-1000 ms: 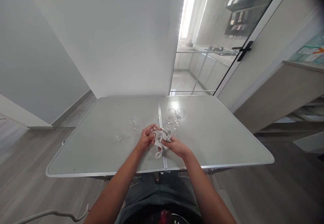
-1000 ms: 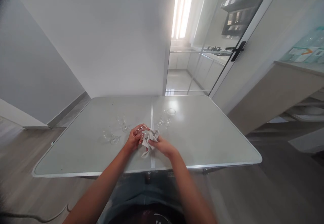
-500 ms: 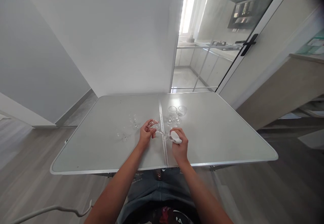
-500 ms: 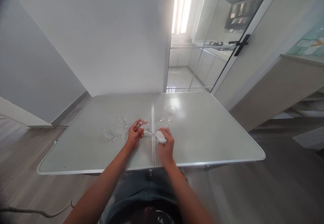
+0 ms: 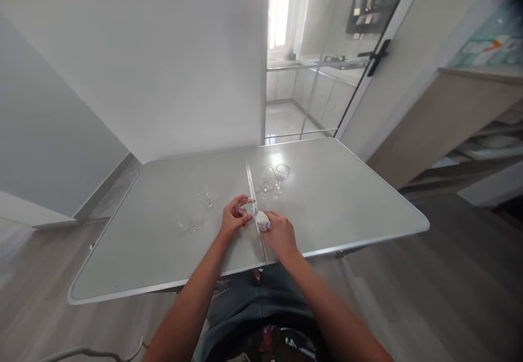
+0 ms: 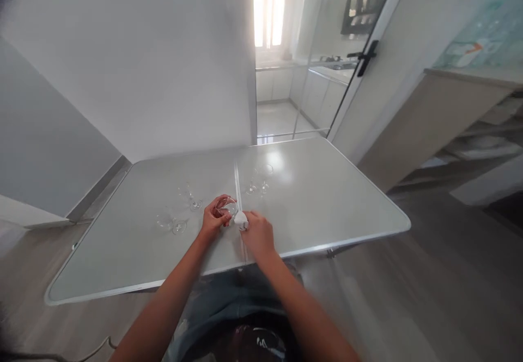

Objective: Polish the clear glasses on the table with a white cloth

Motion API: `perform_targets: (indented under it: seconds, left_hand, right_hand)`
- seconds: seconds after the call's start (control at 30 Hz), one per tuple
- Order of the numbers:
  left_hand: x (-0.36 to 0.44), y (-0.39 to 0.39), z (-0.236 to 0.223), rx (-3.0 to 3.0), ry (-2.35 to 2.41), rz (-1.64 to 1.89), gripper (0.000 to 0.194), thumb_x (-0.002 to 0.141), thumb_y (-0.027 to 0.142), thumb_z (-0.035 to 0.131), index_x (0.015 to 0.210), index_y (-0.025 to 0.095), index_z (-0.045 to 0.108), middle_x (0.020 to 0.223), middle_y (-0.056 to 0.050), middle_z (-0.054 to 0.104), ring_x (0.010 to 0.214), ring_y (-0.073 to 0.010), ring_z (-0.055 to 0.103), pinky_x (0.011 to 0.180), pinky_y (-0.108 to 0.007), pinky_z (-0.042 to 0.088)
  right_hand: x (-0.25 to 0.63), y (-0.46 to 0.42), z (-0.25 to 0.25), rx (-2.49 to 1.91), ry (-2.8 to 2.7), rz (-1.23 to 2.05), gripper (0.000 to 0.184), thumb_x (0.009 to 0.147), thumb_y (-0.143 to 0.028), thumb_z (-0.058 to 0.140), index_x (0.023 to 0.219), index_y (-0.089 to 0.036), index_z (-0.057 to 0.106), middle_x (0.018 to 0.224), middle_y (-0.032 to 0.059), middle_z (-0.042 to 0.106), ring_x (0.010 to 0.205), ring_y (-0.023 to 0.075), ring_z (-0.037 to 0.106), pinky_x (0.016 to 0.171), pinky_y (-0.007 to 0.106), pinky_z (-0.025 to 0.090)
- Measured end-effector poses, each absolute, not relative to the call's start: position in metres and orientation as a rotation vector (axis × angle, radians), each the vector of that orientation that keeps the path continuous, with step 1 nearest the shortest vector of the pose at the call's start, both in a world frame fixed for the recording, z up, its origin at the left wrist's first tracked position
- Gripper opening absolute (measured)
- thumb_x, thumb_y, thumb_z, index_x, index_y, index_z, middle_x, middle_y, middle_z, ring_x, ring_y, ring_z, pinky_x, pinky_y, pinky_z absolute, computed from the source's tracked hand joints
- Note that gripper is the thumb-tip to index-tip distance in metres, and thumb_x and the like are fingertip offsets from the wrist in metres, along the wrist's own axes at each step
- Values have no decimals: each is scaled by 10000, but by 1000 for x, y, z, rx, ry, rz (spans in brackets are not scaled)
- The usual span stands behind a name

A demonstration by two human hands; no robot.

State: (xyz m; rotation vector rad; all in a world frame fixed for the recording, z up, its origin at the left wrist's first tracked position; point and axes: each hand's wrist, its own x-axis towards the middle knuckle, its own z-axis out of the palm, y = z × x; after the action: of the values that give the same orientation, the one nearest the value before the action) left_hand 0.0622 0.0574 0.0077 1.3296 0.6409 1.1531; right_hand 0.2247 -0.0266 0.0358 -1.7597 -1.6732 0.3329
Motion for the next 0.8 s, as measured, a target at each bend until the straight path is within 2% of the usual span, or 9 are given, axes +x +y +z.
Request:
perform_targets:
  seconds: [0.07,0.2,0.3,0.4,0.47,0.53,0.6,0.67,0.8]
  left_hand:
    - [64,58,7,1345,594,1138,622,683,297,870,1224,201,579,1190,-132,679,474,-19,497,426,-176,400]
    - [66,59,0,1355,513,1063,660,663,298,887,1237,197,579,1221,-152,660,494,-25,515,435,-177,413]
    - [66,60,-4,1349,459,1031,818,615,316,920,1326,225,525,1314,-191,609,519,-35,554,475,-196,463]
    - [66,60,-4,1331,447,1042,959,634,424,900,1440,290,400,1441,-214,495,572,-64,606,482,-217,487]
    - [66,60,-3,1341,478,1060,818,716,514,821,1398,271,439,1405,-190,510,595,-74,607,456,-209,460]
    - [66,60,-3,1378,514,1063,599,810,564,715,1262,214,536,1242,-140,589,581,-65,571,445,-198,427]
    - [67,60,-3,1419,530,1036,478,868,566,644,1144,182,578,1058,-82,611,561,-56,529,448,-190,405]
    - [67,60,-2,1438,529,1000,439,889,553,620,1113,178,578,959,-45,588,556,-57,512,449,-186,392]
    - [68,58,1,1427,542,984,435,900,555,602,1124,184,562,951,-34,566,551,-60,510,448,-193,394]
  right_hand:
    - [224,-25,36,-1822,-1759,298,113,806,-166,598,781,-228,689,825,44,691,660,160,580,587,266,292]
    - [223,-23,35,-1878,-1826,313,100,824,-164,588,796,-209,673,820,41,693,681,156,587,608,264,303]
    - [226,-26,32,-1848,-1824,311,128,813,-140,576,794,-211,680,809,42,701,698,165,605,626,259,335]
    - [246,-25,29,-1752,-1686,288,175,831,-151,562,867,-219,720,865,53,735,756,186,653,674,255,395]
    - [271,-17,27,-1683,-1517,292,187,876,-231,566,917,-214,747,896,68,760,783,204,685,708,262,440]
    - [303,-3,25,-1647,-1328,303,232,873,-367,620,915,-197,773,874,81,777,763,227,707,707,278,481]
    - [336,16,21,-1655,-1203,318,291,822,-437,678,898,-181,792,901,92,787,787,254,726,710,295,510]
    - [363,37,15,-1699,-1119,356,311,745,-450,737,868,-172,803,889,96,790,820,286,739,720,318,531]
    - [390,69,4,-1745,-1091,458,316,687,-429,762,887,-189,807,888,77,792,884,306,745,757,351,558]
